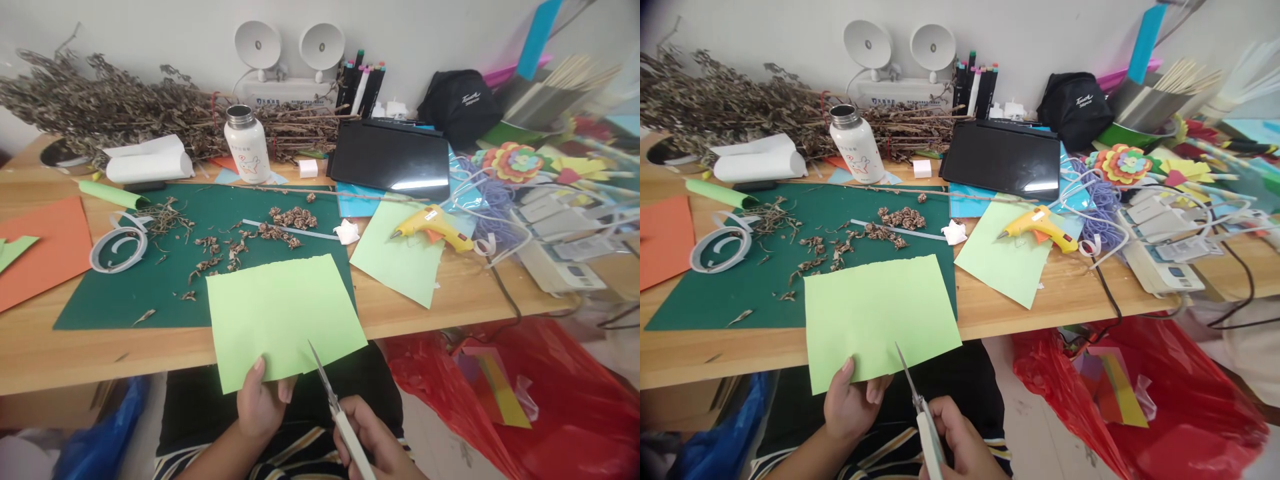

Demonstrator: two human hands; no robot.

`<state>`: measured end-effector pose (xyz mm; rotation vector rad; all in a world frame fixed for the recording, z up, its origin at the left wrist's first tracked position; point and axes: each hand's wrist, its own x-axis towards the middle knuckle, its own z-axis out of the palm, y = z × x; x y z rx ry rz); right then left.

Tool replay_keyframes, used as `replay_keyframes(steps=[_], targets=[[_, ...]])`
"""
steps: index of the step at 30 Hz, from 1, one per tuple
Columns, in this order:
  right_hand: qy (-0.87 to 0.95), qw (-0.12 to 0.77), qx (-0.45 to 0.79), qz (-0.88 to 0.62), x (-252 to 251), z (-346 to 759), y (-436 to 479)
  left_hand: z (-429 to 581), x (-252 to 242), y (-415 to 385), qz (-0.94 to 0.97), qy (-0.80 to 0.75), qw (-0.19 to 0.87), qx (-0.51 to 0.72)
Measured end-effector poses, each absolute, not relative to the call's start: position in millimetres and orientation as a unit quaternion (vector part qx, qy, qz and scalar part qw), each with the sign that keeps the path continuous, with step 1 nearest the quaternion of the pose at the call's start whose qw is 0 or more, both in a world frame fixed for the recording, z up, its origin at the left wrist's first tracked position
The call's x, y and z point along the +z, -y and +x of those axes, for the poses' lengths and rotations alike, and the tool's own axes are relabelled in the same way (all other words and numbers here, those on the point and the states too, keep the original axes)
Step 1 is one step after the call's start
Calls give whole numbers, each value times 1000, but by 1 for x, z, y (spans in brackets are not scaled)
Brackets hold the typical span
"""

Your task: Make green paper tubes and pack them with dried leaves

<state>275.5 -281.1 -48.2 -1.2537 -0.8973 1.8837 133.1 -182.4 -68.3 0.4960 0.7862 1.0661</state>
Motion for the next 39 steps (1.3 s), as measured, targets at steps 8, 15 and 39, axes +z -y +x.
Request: replay_keyframes(steps=[8,15,39], targets=[[352,343,744,-453,-61,274,282,131,-70,183,241,-349,769,477],[362,359,716,-477,-62,271,284,138,-68,194,268,-341,781,449],[372,368,682,-510,-68,265,282,154,-66,191,256,-543,719,350]])
